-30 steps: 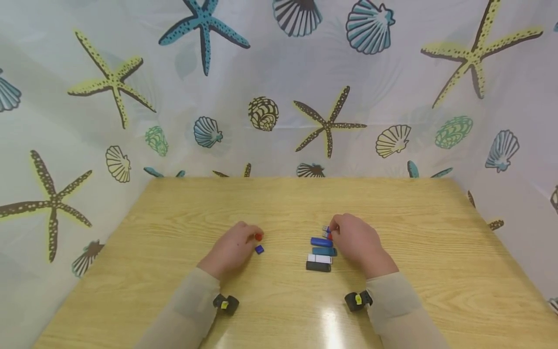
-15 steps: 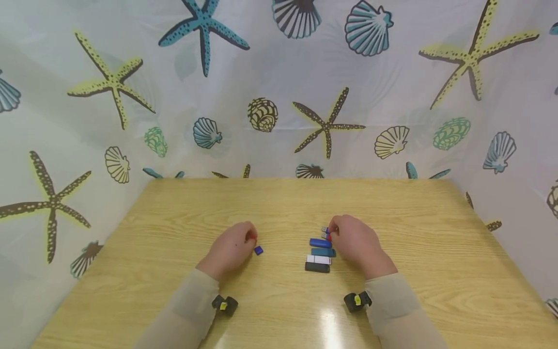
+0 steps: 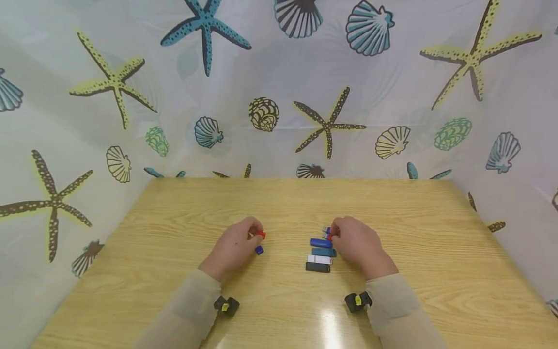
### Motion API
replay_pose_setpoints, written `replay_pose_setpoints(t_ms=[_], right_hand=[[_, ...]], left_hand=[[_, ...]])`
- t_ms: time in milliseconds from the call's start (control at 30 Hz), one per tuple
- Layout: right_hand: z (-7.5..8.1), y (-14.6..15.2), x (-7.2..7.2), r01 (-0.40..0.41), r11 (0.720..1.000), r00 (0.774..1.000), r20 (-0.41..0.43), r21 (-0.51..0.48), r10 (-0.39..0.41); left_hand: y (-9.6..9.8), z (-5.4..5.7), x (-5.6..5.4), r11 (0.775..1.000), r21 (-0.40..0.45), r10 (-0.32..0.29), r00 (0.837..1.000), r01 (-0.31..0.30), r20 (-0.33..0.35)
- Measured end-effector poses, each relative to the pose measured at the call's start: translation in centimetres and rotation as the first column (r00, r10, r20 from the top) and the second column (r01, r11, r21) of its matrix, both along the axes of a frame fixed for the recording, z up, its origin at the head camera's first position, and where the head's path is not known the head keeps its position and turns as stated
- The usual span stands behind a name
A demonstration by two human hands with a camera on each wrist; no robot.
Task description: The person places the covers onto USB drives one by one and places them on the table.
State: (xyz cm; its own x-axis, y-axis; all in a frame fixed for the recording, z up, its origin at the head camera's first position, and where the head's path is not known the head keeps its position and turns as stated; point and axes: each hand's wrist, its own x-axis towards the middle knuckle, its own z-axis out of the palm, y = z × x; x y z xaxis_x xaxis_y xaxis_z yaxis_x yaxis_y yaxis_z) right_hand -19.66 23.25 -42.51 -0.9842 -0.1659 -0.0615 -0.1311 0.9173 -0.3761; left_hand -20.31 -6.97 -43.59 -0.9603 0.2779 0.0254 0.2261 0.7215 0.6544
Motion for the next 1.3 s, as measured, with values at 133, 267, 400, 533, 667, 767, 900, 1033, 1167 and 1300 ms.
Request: replay_pose_setpoints(t_ms=[133,267,400,533,667,767,900,1033,1167,1300], right_hand=[[0.0,0.1,0.0,-0.003,1.000,1.000,0.000,0.009,0.003],[0.0,0.1,-0.1,-0.007,1.000,1.000,-0.003,0.027,0.008],[-0.1,0.2,-0.1,-0.008,0.999,1.000,-0.002,0.039,0.008],[-0.2,0.3,-0.2,-0.005,0.999,1.000,-0.003,0.043,0.005],[-0.4,0.4,-0.3,-0.008,0.999,1.000,0.010,0.051,0.008],[-0.5,0.5,-0.4,-0.016,0.998,0.999,0.029,0.056,0.015],[-0.6,0.6,-0.5,-0.021,0.998,0.998,0.064,0.057,0.018],[-0.6,0.8,-0.5,-0.006,0.999,0.994,0.110,0.046,0.001],[-0.5,1.1,-0.3,0.022,1.000,0.986,0.164,0.017,-0.024],[-0.6,1.4,-0.3,0.033,0.999,0.982,0.187,-0.003,-0.032]], left_hand=[[0.2,0.3,0.2,0.999,0.029,-0.036,0.999,0.036,0.027],[0.4,0.3,0.3,0.998,0.027,-0.055,0.998,0.054,0.034],[0.6,0.4,0.4,0.998,0.006,-0.060,0.998,0.060,0.011],[0.7,0.5,0.5,0.998,-0.014,-0.066,0.998,0.065,-0.016],[0.8,0.5,0.5,0.997,-0.015,-0.080,0.996,0.079,-0.037],[0.8,0.4,0.5,0.996,-0.015,-0.090,0.995,0.089,-0.041],[0.9,0.4,0.5,0.996,-0.018,-0.088,0.996,0.087,-0.028],[1.0,0.3,0.6,0.997,-0.010,-0.082,0.997,0.082,-0.012],[1.0,0.2,0.6,0.996,-0.008,-0.088,0.996,0.088,-0.005],[1.0,0.0,0.7,0.995,-0.010,-0.095,0.995,0.095,-0.012]])
